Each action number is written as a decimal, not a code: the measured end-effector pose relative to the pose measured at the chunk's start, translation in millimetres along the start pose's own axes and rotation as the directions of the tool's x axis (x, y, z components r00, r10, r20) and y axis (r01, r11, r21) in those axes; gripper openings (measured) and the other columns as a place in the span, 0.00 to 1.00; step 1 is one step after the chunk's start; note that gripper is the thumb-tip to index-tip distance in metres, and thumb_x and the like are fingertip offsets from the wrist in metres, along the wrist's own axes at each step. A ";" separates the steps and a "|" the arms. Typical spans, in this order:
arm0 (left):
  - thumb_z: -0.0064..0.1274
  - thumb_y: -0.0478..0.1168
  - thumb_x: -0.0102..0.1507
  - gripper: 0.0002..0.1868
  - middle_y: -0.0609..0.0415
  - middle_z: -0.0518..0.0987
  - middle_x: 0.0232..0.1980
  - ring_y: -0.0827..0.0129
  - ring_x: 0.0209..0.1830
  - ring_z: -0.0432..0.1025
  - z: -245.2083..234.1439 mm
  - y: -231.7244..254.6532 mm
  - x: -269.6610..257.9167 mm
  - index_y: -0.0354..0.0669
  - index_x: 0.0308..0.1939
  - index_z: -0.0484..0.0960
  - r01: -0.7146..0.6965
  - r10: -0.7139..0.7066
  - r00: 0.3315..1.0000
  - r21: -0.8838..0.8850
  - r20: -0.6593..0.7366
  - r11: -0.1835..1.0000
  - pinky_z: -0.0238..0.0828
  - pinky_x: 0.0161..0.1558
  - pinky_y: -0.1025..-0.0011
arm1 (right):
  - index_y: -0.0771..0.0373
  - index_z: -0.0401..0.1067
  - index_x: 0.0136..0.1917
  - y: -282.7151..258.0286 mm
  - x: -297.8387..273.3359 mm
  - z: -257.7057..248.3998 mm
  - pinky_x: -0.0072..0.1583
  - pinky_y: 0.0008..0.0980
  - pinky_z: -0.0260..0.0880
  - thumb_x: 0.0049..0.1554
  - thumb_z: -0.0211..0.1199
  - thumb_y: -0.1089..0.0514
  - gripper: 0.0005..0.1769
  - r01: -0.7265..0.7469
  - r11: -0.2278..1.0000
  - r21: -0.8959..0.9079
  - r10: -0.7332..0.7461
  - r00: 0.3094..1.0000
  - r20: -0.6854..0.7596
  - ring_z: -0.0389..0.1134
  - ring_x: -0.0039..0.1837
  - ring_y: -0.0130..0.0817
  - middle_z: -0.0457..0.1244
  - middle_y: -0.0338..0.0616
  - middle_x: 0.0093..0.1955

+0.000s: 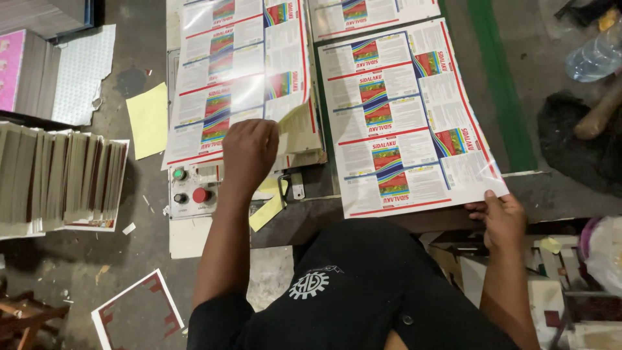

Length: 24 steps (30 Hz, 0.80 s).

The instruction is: The person sorts through a stack of printed sheets on a table, flipping pages and separating them into piles. The person handles the sheets by hand, moving them from one side of the table to another.

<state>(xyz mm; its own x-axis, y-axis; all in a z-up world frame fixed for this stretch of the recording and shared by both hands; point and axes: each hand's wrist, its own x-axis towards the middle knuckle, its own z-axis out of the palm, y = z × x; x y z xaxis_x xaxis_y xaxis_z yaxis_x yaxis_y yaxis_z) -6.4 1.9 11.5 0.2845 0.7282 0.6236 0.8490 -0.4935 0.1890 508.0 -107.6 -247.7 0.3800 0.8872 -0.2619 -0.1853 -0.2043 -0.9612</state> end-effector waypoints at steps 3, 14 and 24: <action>0.58 0.34 0.65 0.05 0.49 0.81 0.33 0.55 0.35 0.77 10.5 -0.8 -8.9 0.40 0.33 0.80 0.027 -0.027 0.998 -0.007 0.051 1.000 0.71 0.42 0.59 | 0.69 0.68 0.61 4.7 10.4 17.0 0.41 0.30 0.72 0.70 0.57 0.58 0.12 0.020 1.000 0.001 -0.020 0.999 0.041 0.73 0.44 0.36 0.69 0.50 0.49; 0.60 0.35 0.64 0.05 0.48 0.82 0.35 0.52 0.36 0.77 15.6 11.5 -22.2 0.40 0.34 0.81 0.056 -0.053 0.998 -0.081 0.040 0.995 0.71 0.41 0.58 | 0.67 0.63 0.69 -21.1 56.5 74.9 0.39 0.28 0.71 0.68 0.57 0.57 0.19 -0.030 0.999 0.027 0.028 0.997 0.069 0.73 0.44 0.34 0.70 0.51 0.50; 0.60 0.36 0.62 0.04 0.48 0.82 0.37 0.53 0.39 0.77 69.5 72.8 -41.5 0.40 0.35 0.81 -0.049 0.116 0.979 -0.363 0.165 0.930 0.73 0.45 0.57 | 0.64 0.66 0.74 -15.4 -0.4 123.3 0.43 0.28 0.71 0.64 0.57 0.55 0.26 -0.116 0.988 -0.106 0.148 0.918 0.368 0.73 0.46 0.31 0.72 0.48 0.54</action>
<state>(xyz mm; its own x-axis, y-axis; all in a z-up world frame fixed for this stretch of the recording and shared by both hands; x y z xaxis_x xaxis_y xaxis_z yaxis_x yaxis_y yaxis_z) 74.6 -31.2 -53.3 0.4505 0.7345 0.5076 0.6143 -0.6675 0.4207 399.0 -53.8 -222.0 -0.0118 0.9365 -0.3505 -0.1308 -0.3489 -0.9280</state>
